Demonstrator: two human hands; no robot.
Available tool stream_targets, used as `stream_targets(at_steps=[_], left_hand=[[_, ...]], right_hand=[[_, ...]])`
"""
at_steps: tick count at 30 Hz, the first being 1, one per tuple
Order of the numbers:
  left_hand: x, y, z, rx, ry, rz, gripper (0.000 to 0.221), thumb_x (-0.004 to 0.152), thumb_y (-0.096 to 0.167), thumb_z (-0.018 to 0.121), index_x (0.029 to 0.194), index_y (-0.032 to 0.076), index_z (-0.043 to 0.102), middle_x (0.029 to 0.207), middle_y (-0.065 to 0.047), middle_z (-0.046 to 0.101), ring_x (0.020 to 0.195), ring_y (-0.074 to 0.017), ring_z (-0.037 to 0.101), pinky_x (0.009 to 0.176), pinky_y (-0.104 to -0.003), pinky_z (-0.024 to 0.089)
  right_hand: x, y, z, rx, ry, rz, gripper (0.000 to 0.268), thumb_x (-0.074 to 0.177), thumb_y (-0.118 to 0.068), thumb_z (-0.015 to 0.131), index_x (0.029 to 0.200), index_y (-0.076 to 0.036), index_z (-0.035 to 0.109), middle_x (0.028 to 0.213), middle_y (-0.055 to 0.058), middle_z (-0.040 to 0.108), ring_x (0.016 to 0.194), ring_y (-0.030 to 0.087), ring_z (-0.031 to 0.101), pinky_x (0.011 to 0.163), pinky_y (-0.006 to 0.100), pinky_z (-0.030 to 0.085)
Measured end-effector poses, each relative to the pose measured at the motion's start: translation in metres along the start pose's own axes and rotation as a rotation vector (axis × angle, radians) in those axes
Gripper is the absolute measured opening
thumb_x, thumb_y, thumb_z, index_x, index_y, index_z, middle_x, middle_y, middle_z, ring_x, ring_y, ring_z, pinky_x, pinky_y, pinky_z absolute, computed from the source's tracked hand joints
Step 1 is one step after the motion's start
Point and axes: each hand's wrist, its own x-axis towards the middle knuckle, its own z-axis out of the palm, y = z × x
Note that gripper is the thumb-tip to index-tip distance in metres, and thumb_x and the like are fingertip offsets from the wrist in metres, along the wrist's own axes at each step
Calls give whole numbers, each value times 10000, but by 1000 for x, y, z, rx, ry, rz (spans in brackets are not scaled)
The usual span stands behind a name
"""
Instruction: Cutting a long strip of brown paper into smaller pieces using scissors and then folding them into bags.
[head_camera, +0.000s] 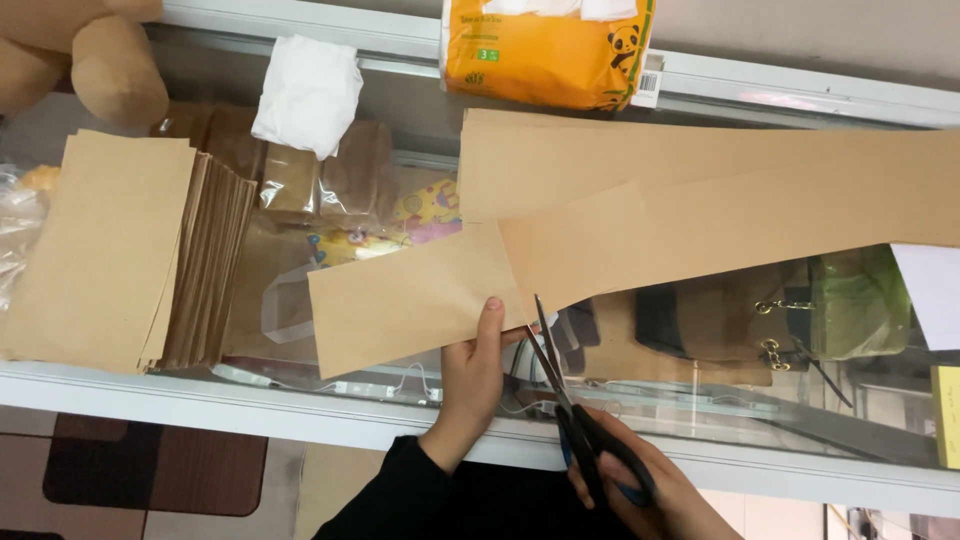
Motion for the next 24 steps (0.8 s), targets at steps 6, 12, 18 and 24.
stream_targets(at_steps=[6,12,18,24], left_hand=[[8,-15,-3,-61,8,88,339,1024,361,598,888,97,759,916,8,783,934,-237,870,894,-282,627],[10,-15,-1,-103,28,82,384,972,339,621,1135,35,789,1131,-41,802,1005,-188,796,912,-328,696],[6,-9,-4,86,45,-24,483,981,483,599,697,117,737,814,-65,849,948,-190,874,871,-265,583],[6,-10,-3,0,11,49,410,999,411,588,855,89,797,927,-45,852,929,-218,869,901,-283,635]], right_hand=[[23,16,9,324,155,38,743,872,-296,732,1510,39,552,869,232,600,718,297,578,654,369,440],[32,2,26,400,320,73,568,917,-129,666,1457,44,621,905,236,565,694,326,535,665,396,415],[34,-11,35,341,276,41,578,908,-221,675,1402,76,633,903,179,532,681,302,528,633,398,400],[33,-9,35,395,327,89,586,895,-184,685,1409,92,630,898,208,534,689,314,513,606,394,401]])
